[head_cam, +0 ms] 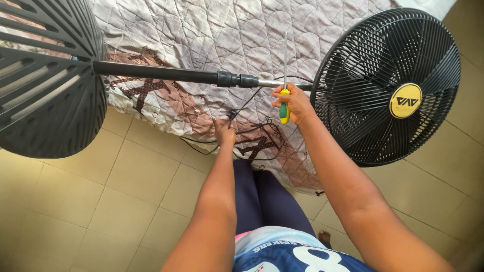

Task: The person uses a screwdriver to tighten screws on the front grill of a standing fan. They work around the perimeter of the grill, securing multiple fasteners while holding the fan steady with their other hand.

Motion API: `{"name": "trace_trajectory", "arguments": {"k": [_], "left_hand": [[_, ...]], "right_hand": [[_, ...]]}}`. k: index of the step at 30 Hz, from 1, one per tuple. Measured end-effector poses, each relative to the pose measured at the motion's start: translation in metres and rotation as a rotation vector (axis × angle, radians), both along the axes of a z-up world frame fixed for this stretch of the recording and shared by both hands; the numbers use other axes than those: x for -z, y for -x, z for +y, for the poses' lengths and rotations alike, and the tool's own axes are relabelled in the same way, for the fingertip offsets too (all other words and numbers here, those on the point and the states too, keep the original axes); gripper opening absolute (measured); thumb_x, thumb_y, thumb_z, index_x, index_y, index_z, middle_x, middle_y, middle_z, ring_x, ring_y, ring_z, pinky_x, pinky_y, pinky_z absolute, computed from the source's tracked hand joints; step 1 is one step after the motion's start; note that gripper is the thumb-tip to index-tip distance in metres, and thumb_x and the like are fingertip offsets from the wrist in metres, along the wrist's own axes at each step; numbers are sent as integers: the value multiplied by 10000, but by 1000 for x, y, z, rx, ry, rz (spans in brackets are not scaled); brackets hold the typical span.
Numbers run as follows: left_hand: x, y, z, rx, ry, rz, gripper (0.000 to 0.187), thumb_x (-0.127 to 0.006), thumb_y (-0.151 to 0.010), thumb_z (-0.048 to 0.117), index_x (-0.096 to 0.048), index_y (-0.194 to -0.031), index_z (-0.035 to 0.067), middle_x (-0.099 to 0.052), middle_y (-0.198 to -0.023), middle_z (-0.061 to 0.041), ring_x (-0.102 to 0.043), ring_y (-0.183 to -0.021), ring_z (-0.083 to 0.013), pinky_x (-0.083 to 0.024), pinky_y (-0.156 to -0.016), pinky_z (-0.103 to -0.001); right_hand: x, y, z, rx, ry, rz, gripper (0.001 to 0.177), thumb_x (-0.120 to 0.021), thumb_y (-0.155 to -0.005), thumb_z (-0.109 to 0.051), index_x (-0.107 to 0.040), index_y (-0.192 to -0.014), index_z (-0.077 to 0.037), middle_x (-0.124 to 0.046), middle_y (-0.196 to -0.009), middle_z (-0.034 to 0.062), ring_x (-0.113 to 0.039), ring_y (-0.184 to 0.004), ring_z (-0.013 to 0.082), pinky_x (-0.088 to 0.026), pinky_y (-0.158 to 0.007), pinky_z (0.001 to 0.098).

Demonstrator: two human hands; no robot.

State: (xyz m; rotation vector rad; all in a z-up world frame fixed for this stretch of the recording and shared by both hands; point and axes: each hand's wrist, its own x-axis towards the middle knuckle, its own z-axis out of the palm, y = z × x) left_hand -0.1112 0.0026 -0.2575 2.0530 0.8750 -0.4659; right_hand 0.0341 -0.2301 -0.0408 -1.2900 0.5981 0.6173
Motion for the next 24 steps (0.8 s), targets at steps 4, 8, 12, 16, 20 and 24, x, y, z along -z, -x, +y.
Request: {"name": "trace_trajectory", "arguments": {"k": [4,8,12,16,20,24], "left_hand": [[16,-15,-6,150,-26,227,373,-608,-935,335,-724,-1271,223,-633,-1334,-160,-599,-1198,-379,-489,-989,-504],[4,-26,-21,-117,429,214,326,-517,-1049,403,-706,-1188,177,-674,-1105,-136,-632,-1042,-361,-508,-923,-550],[-26,-41,-48,-873,1202,101,317,-427,-1081,378,-615,-1095,123,-521,-791,-74,-564,-794,-283,-508,-844,-652],[-52,-65,-73,-1191,1502,-159,347,-401,-1101,371,-556,-1056,64,-405,-661,-40,-452,-652,-217,-546,-883,-680],[-61,-72,-75,-1208,1523,-230,315,-444,-1080,352,-542,-1067,53,-414,-641,-25,-475,-623,-206,-562,-888,-681],[-56,-71,-78,-1065,1373,-166,257,-486,-1076,230,-451,-1239,34,-609,-1016,-139,-655,-984,-329,-532,-932,-564]], "right_hand": [[2,1,-1,-6,-9,-5,299,-593,-819,151,-606,-1016,-73,-583,-1200,110,-620,-1191,248,-615,-972,403],[0,3,2,2,-10,-7,293,-603,-807,147,-610,-1001,-72,-588,-1186,99,-618,-1183,241,-614,-971,415],[-1,3,2,5,-9,3,282,-607,-805,142,-611,-991,-71,-598,-1155,105,-634,-1156,234,-612,-971,421],[6,1,-1,18,-7,-29,309,-636,-805,163,-622,-1023,-55,-625,-1135,135,-641,-1025,250,-573,-979,375],[13,1,0,27,-7,-42,299,-646,-788,162,-613,-997,-48,-640,-1101,125,-668,-974,212,-608,-938,336],[18,3,0,28,36,-20,287,-635,-786,153,-613,-985,-52,-648,-1100,109,-677,-974,202,-606,-876,319]]}}
